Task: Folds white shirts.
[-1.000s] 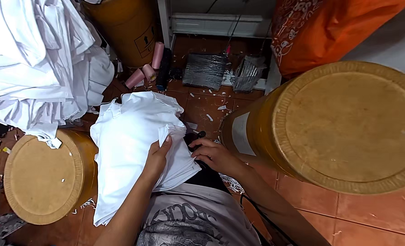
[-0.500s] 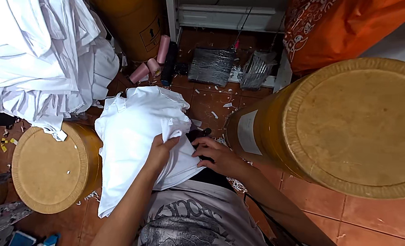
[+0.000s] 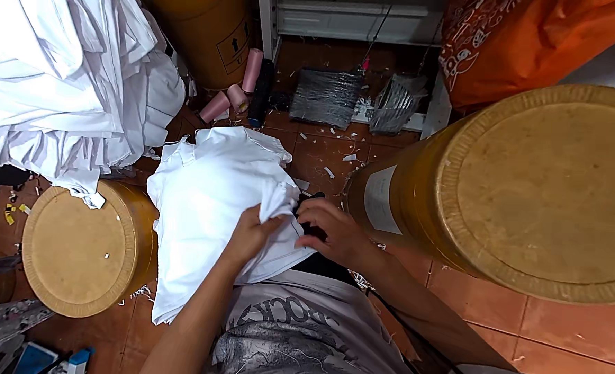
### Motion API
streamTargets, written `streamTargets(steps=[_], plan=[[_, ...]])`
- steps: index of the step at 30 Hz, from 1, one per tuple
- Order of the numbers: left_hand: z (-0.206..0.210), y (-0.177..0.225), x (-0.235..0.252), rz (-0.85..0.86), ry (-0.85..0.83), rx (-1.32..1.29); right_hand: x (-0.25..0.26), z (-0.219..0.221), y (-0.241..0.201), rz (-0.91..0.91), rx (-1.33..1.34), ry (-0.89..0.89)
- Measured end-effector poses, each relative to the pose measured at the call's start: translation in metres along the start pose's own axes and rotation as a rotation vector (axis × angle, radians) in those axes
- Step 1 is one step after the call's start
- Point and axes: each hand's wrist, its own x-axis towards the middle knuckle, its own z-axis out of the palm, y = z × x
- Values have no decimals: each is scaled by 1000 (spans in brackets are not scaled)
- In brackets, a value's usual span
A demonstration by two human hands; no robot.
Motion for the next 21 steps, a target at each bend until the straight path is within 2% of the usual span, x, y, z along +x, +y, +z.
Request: streamTargets(steps=[2, 4, 9, 11, 13, 15, 16, 17, 21], plan=[[-7, 7, 2, -115, 81, -265, -9, -1, 7, -10, -39, -142], [-13, 13, 4, -195, 119, -393, -12, 2, 11, -40, -83, -193], [-15, 10, 2, -175, 117, -453, -1, 2, 0, -22, -125, -122], [-17, 5, -1, -85, -5, -325, 11, 3, -10, 4, -128, -12], [-17, 3, -3, 33, -167, -6, 25, 6, -19, 29, -115, 96], [-12, 0, 0, 93, -197, 199, 31, 12, -22, 40, -63, 156], [-10, -2, 1, 81, -168, 172, 29, 13, -20, 45, -10, 148], [-11, -2, 2, 47, -126, 73, 24, 11, -15, 52, 35, 93], [-23, 7, 5, -198, 82, -413, -14, -6, 4, 143, 88, -357]])
